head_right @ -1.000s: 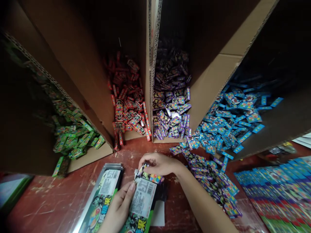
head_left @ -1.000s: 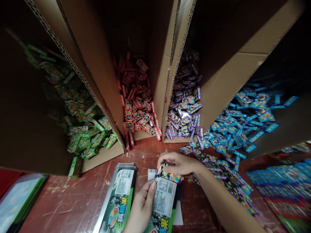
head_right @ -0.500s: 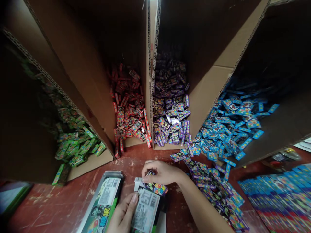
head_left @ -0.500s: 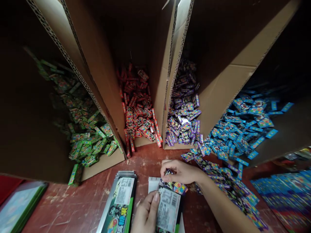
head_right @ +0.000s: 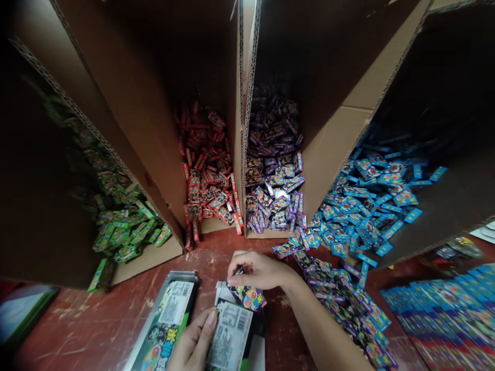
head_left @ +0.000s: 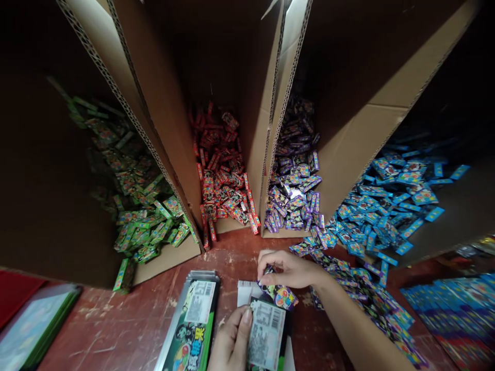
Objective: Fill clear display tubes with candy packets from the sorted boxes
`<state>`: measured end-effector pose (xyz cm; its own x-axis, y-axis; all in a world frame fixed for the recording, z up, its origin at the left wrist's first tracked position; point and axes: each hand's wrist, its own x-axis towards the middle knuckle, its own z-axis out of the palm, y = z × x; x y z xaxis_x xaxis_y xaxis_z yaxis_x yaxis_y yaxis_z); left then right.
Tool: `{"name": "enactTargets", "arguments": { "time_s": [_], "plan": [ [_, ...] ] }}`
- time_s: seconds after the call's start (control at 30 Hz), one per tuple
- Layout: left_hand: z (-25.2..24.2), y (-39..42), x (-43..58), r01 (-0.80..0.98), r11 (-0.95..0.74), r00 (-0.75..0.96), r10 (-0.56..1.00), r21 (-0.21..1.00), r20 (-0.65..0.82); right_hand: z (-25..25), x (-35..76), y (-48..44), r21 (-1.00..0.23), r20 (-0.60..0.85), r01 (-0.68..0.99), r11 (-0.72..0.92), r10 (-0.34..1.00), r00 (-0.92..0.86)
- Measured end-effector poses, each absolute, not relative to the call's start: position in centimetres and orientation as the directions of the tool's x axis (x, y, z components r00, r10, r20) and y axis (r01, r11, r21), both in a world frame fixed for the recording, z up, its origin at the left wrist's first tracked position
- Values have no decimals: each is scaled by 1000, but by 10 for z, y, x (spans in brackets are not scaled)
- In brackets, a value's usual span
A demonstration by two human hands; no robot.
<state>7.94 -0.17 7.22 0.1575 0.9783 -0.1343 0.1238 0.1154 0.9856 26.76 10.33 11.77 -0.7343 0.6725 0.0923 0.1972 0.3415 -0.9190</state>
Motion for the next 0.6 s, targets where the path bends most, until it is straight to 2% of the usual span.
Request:
{"name": "enactTargets", "arguments": {
  "time_s": [0.2, 0.27, 0.37, 0.5, 0.6],
  "plan": [
    [72, -8, 75, 124, 155, 90, 982, 980, -166, 122, 250, 100, -932, 45, 183, 314, 600, -799],
    [73, -8, 73, 114, 175, 37, 983, 978, -180, 118, 241, 94, -935, 70, 192, 297, 687, -723],
    [74, -8, 68, 45, 215, 12, 976, 975, -216, 107, 227, 81, -944, 118, 208, 256, 850, -513],
    [68, -8, 56, 23, 265, -31, 964, 964, -264, 89, 216, 64, -912, 223, 192, 364, 829, -513],
    [63, -5, 44, 64, 308, -90, 949, 949, -302, 81, 214, 62, -927, 237, 161, 339, 861, -451]
  ]
}}
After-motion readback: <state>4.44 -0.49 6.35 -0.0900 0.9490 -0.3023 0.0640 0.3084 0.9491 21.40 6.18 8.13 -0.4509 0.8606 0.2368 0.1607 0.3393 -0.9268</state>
